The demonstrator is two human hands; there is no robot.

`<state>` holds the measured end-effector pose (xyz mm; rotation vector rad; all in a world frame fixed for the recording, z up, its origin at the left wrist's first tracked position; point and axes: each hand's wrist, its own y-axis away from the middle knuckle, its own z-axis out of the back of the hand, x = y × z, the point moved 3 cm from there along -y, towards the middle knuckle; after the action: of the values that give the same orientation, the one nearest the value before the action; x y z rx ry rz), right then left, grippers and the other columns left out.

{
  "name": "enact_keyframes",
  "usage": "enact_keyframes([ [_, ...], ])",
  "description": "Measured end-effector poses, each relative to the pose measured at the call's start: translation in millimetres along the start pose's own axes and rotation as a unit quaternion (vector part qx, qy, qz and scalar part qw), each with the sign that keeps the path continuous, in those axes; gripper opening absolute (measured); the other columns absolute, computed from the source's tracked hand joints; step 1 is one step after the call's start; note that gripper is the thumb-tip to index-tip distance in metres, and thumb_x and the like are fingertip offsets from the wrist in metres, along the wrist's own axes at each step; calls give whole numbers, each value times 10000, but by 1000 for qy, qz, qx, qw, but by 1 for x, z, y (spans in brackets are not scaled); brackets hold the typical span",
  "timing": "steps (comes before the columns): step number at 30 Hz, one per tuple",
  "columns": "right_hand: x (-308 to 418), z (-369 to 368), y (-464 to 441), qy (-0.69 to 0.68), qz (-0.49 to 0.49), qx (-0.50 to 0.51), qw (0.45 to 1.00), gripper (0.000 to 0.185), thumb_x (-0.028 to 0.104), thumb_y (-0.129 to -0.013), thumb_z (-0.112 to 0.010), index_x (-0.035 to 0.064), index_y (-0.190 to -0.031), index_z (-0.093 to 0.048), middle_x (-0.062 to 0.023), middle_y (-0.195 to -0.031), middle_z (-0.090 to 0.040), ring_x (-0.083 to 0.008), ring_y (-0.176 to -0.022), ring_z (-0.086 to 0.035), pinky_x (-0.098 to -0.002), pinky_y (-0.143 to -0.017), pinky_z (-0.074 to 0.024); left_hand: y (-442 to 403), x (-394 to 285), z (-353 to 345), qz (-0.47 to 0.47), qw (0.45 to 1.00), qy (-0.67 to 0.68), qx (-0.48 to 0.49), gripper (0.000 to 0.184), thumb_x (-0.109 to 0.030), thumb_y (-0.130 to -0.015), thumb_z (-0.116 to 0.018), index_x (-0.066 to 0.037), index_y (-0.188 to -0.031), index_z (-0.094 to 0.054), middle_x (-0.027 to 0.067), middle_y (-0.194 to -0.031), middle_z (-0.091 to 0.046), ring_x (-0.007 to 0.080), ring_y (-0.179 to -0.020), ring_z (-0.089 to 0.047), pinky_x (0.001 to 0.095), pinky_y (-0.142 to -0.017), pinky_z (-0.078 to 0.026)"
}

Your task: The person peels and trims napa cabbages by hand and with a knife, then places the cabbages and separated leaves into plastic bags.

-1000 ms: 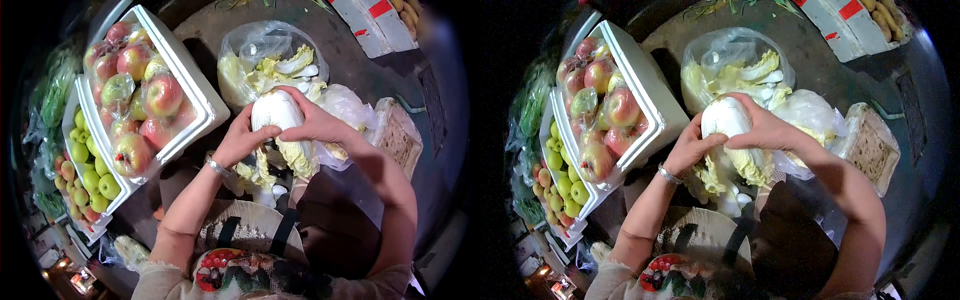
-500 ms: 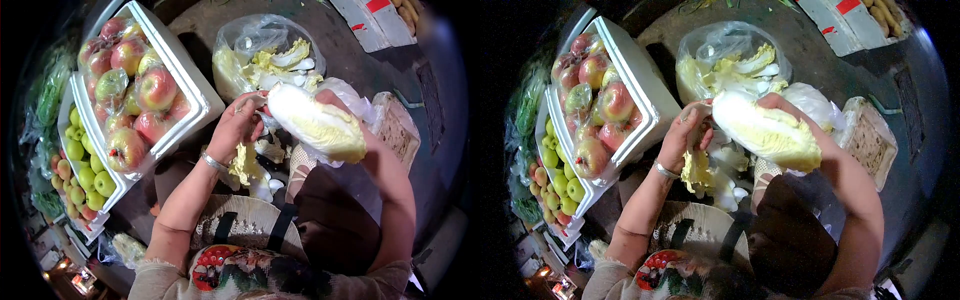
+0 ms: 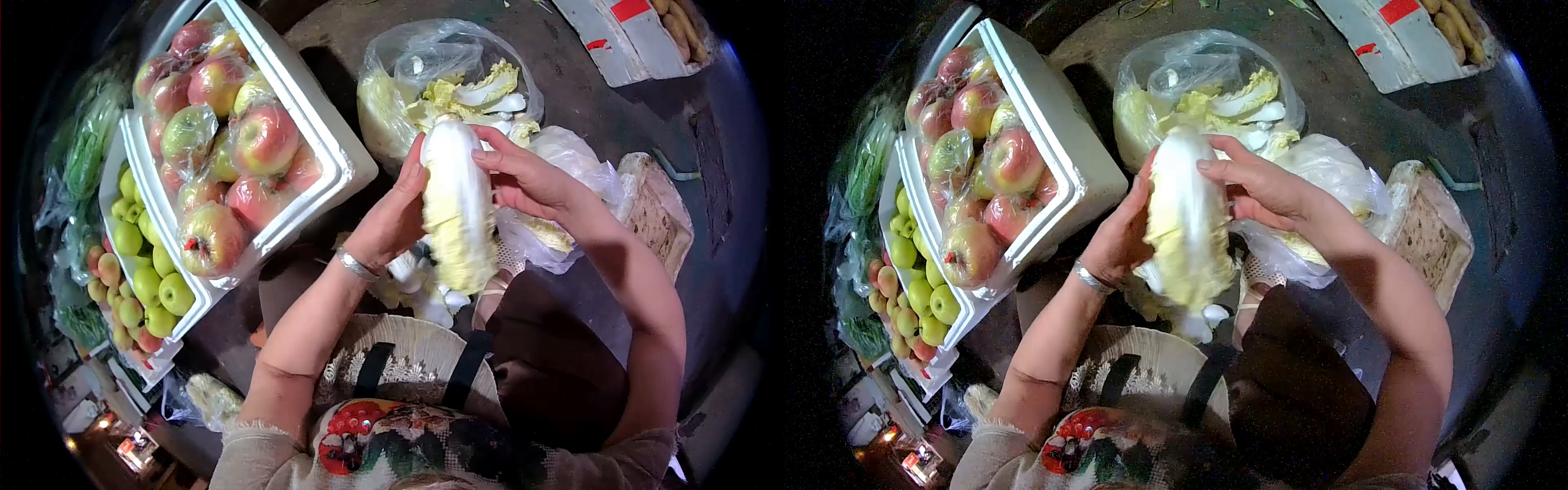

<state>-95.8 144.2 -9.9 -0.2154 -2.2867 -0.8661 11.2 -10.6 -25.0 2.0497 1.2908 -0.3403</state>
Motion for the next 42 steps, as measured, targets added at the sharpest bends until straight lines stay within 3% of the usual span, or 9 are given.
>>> enact_keyframes([
  [4,10,13,7,154,-28,-44,987,566,301,-910,-657,96,-1371,-400,-93,-1090,-612,-121,-859,-606,-274,-691,-522,0,7,1,21,994,101,-33,634,-438,-1018,-419,-159,-1537,-184,123,-1465,-414,257,-1283,-495,411,-1044,-440],
  [11,20,17,11,269,-18,-53,962,445,262,-920,-661,95,-1299,-496,-49,-1047,-599,-101,-837,-596,-238,-743,-529,1,5,-7,63,973,223,15,673,-538,-992,-391,-51,-1455,-371,154,-1366,-532,278,-1200,-571,414,-990,-487],
  [14,26,18,10,380,145,-79,910,635,316,-816,-745,95,-1351,-484,-129,-1265,-565,-194,-1030,-595,-334,-874,-499,0,7,-1,67,973,221,22,681,-547,-988,-396,-54,-1457,-370,154,-1375,-524,287,-1191,-578,412,-988,-490],
  [16,46,-13,22,623,353,-30,698,722,311,-724,-784,143,-1367,-501,-118,-1344,-519,-264,-1220,-492,-431,-1028,-396,-1,8,-5,67,976,205,33,694,-556,-984,-398,-52,-1460,-363,155,-1379,-521,291,-1190,-579,415,-994,-487],
  [19,35,-26,18,681,273,76,675,721,285,-684,-777,185,-1354,-528,-104,-1372,-503,-304,-1319,-390,-492,-1085,-307,1,9,-13,91,964,249,-9,737,-593,-969,-397,-42,-1456,-358,160,-1363,-532,291,-1196,-578,428,-992,-495],
  [29,27,-23,9,498,159,123,844,424,148,-759,-724,60,-1134,-546,-69,-1121,-546,-210,-1112,-489,-336,-970,-385,-9,25,3,146,946,289,25,675,-559,-979,-415,-31,-1399,-417,176,-1307,-567,309,-1136,-613,457,-966,-517],
  [34,24,-23,4,417,136,95,894,350,135,-845,-654,51,-1152,-511,-56,-1052,-585,-169,-1009,-559,-308,-894,-439,-14,28,6,82,992,82,-43,830,-723,-920,-307,-121,-1491,-297,160,-1425,-443,314,-1243,-518,460,-1001,-480],
  [39,14,-26,-4,440,246,33,863,264,19,-878,-545,33,-1138,-499,-57,-1034,-589,-139,-995,-554,-291,-879,-445,-8,27,-2,-70,980,-175,-65,519,-359,-1035,-412,-66,-1459,-349,141,-1428,-446,245,-1258,-501,375,-1027,-455],
  [42,21,-19,-18,368,246,-102,891,249,-34,-906,-483,23,-1148,-491,-59,-1024,-600,-150,-951,-588,-272,-835,-473,-7,30,8,88,962,256,-23,503,-308,-982,-475,-22,-1393,-442,185,-1375,-513,277,-1207,-558,394,-1029,-459],
])
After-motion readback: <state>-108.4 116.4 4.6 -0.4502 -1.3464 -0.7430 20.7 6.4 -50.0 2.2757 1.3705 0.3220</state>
